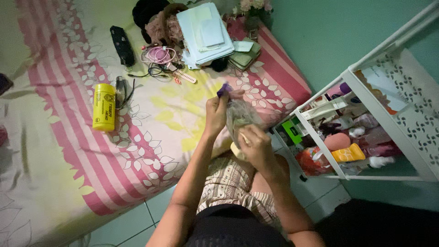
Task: The person sits on the floor beside a bed and wipes a pencil case, a wallet, and a cloth with a yellow cleaning cloth, then handles a charging cable, a watch, and a hair clip, arranging small accessories on the bed.
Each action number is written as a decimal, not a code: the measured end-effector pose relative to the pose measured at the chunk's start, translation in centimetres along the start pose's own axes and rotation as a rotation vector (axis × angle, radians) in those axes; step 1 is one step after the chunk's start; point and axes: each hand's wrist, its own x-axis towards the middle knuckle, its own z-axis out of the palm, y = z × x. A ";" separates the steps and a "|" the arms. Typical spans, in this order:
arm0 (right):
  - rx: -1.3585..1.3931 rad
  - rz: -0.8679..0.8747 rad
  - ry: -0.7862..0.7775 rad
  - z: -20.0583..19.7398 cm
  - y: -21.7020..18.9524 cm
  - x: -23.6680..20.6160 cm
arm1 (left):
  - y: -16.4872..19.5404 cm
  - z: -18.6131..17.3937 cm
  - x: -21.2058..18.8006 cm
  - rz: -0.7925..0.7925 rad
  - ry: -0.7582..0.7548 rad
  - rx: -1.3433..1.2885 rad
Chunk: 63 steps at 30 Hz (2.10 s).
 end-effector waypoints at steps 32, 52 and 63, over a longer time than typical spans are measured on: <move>-0.504 -0.171 0.119 5.0 -0.9 6.0 | 1.9 1.0 3.9 -0.012 0.163 -0.249; -0.256 -0.331 -0.099 4.5 -1.2 4.0 | 1.5 -2.6 4.7 0.091 0.260 -0.530; -0.155 -0.106 0.200 2.5 -3.1 3.7 | -0.1 0.4 2.7 -0.065 0.163 -0.154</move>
